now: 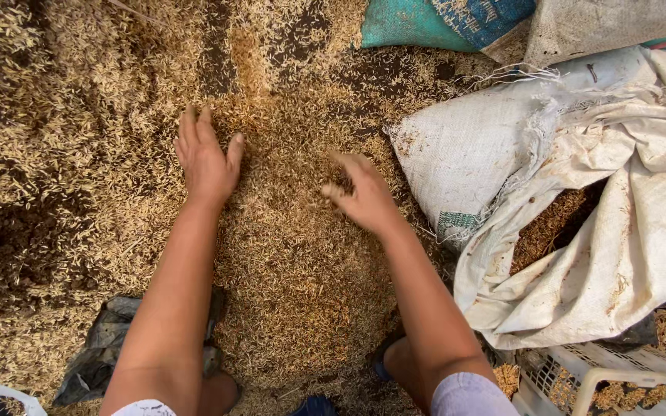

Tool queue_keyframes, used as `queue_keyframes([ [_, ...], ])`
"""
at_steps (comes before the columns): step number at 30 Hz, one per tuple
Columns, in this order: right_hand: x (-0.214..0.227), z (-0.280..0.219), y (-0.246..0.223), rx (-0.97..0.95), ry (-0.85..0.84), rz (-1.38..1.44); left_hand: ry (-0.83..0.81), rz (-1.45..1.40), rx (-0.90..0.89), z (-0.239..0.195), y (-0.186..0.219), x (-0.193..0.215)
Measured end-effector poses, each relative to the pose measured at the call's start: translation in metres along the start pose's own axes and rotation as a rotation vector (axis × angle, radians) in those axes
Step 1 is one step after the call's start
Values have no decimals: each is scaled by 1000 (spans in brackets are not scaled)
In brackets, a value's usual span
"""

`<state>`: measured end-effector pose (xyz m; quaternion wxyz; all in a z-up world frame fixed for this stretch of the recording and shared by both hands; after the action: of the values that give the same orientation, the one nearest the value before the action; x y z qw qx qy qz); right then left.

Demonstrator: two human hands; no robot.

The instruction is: The person scoops loose sawdust from a pile on the ground, packs it into a small dark wrapper, and shapes it into a compact puck. They then place the finished pucks into a white plastic crate. The person repeats this process multiple times.

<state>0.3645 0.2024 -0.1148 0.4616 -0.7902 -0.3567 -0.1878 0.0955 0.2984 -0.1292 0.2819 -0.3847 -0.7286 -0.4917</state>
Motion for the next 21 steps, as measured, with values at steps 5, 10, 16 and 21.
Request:
queue_keyframes([
  [5,50,145,17,5,470,-224,90,81,39,40,3,-29],
  [10,-22,209,0,142,534,-252,211,-22,-18,75,47,-79],
  [16,-54,137,-13,316,270,135,139,-337,-105,30,71,-93],
  [21,-52,-6,9,164,137,174,-151,-282,-73,-95,85,-81],
])
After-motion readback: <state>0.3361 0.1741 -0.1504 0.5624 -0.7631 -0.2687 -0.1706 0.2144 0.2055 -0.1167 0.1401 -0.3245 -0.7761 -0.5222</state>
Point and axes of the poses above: each hand's wrist, its own z-axis towards the middle knuckle, its own x-axis out of the back of the hand, y = z × x, the point moved 5 cm from there along z, towards the middle knuckle, and after that the axes turned 2 degrees about y, right-handed, at the moved point
